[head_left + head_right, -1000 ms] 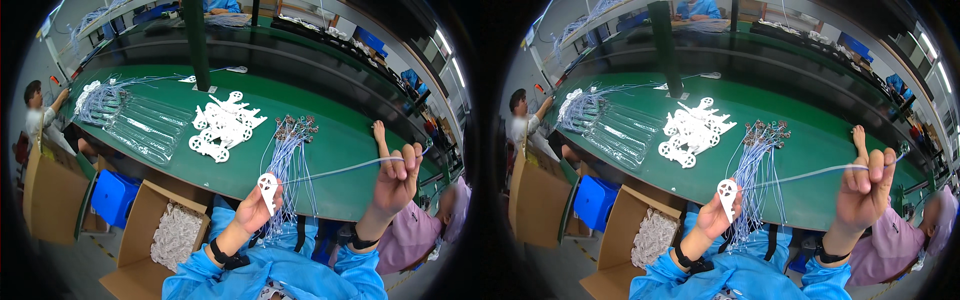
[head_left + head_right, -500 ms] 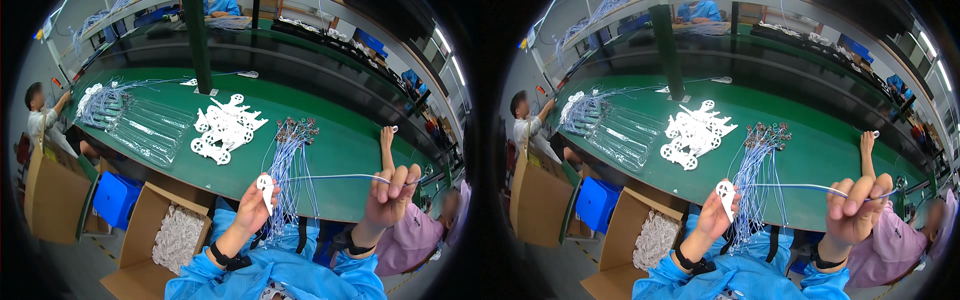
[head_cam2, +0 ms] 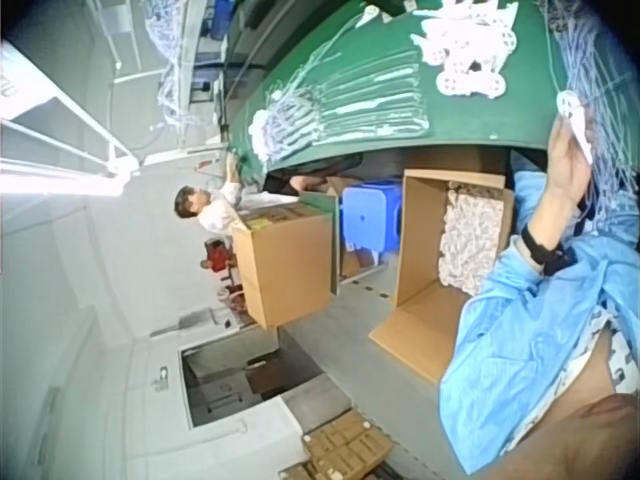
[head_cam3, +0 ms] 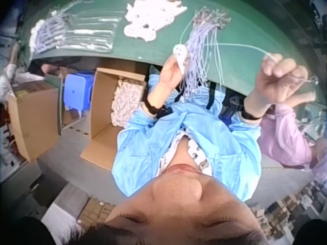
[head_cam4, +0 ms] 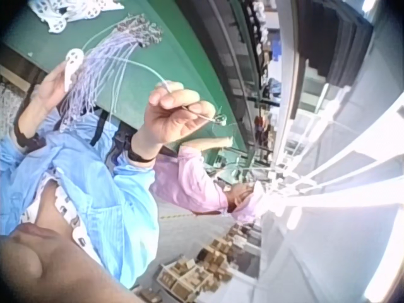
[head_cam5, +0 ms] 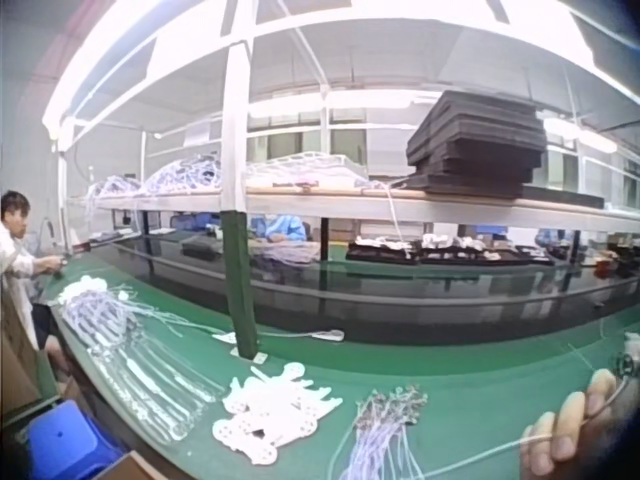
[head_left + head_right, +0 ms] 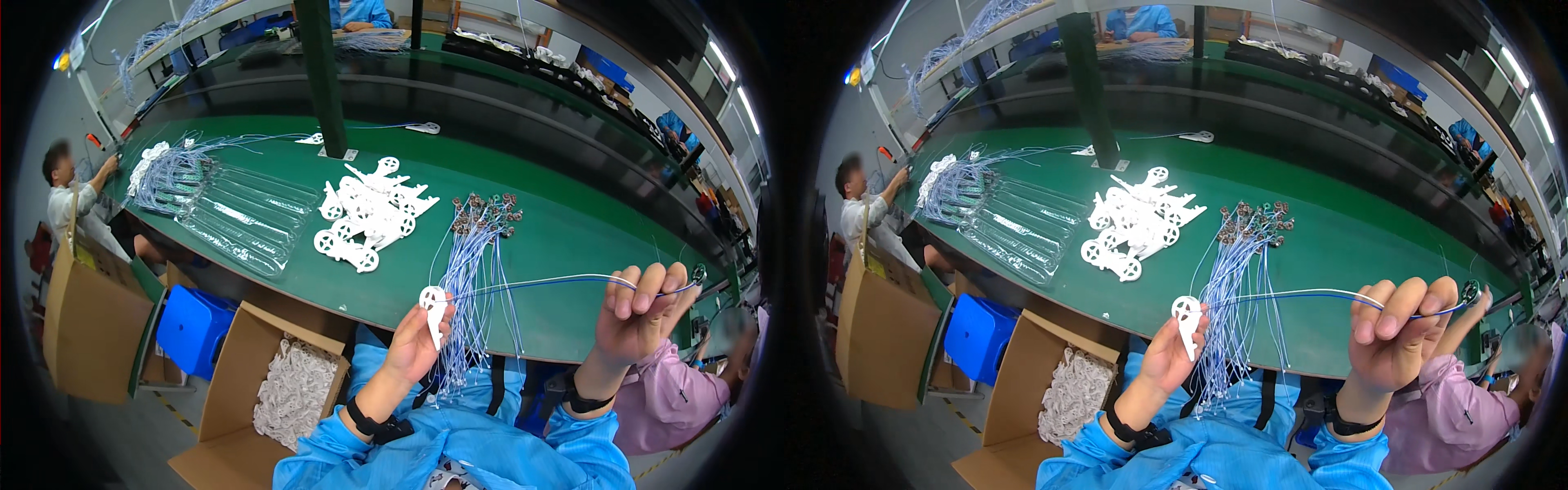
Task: The recorder is assembling multi-wire cables into white plastic disc-shaped components.
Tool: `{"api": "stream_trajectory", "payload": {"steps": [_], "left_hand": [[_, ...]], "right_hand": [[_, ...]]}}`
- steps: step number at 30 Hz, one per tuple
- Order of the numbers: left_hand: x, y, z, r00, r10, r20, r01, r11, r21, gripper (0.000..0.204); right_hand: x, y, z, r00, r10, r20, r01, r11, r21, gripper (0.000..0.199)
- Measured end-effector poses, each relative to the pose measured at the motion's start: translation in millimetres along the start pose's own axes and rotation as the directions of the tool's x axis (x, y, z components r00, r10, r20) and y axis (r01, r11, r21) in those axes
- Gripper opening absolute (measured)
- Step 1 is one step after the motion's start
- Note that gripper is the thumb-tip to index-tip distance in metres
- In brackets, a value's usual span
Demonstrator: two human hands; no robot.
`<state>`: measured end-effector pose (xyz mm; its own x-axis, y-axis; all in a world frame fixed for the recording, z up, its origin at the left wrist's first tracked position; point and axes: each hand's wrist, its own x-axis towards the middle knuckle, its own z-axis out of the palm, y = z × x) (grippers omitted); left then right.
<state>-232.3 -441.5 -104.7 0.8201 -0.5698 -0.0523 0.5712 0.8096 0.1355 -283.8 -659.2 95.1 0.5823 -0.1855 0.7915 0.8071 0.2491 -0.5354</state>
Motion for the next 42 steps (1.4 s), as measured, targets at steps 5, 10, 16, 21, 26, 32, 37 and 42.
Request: {"api": "stream_trajectory", "payload": {"steps": [5,10,16,21,26,32,37,42], "left_hand": [[-2.8,6.9,-8.0,0.999,0.029,-0.032,-0.029,1.000,0.003,0.048],[1.7,0.3,-6.6,0.999,0.032,-0.013,-0.032,0.999,-0.005,0.044],[-6.3,11.3,-10.4,0.997,0.079,0.025,-0.077,0.995,-0.055,0.041],[-9.9,18.4,-6.5,0.993,0.113,0.036,-0.109,0.990,-0.092,0.039],[-9.8,20.7,-5.1,0.993,0.105,0.058,-0.092,0.978,-0.188,0.042],[-13.1,33.9,-8.5,0.986,0.166,0.025,-0.155,0.958,-0.240,0.047],[-18.2,36.3,3.5,0.963,0.263,-0.066,-0.265,0.963,-0.038,0.045],[-18.4,45.4,-3.6,0.957,0.282,-0.063,-0.288,0.951,-0.114,0.043]], "right_hand": [[-6.9,14.8,5.8,0.999,0.029,-0.025,-0.029,1.000,-0.004,0.019],[-12.8,2.5,-10.6,0.997,0.024,-0.079,-0.021,0.999,0.040,0.013],[-19.8,1.6,-6.5,0.995,0.095,-0.002,-0.094,0.983,0.158,0.013],[-25.1,0.2,-5.9,0.996,0.074,-0.056,-0.066,0.989,0.134,0.017],[-33.9,-3.6,-13.2,0.990,0.116,-0.085,-0.113,0.993,0.041,0.013],[-38.3,6.9,-1.5,0.973,0.185,-0.140,-0.185,0.983,0.014,0.011],[-40.2,4.2,-2.5,0.949,0.261,-0.177,-0.264,0.965,0.006,0.012],[-42.3,8.5,-5.5,0.916,0.344,-0.204,-0.343,0.938,0.043,0.011]]}}
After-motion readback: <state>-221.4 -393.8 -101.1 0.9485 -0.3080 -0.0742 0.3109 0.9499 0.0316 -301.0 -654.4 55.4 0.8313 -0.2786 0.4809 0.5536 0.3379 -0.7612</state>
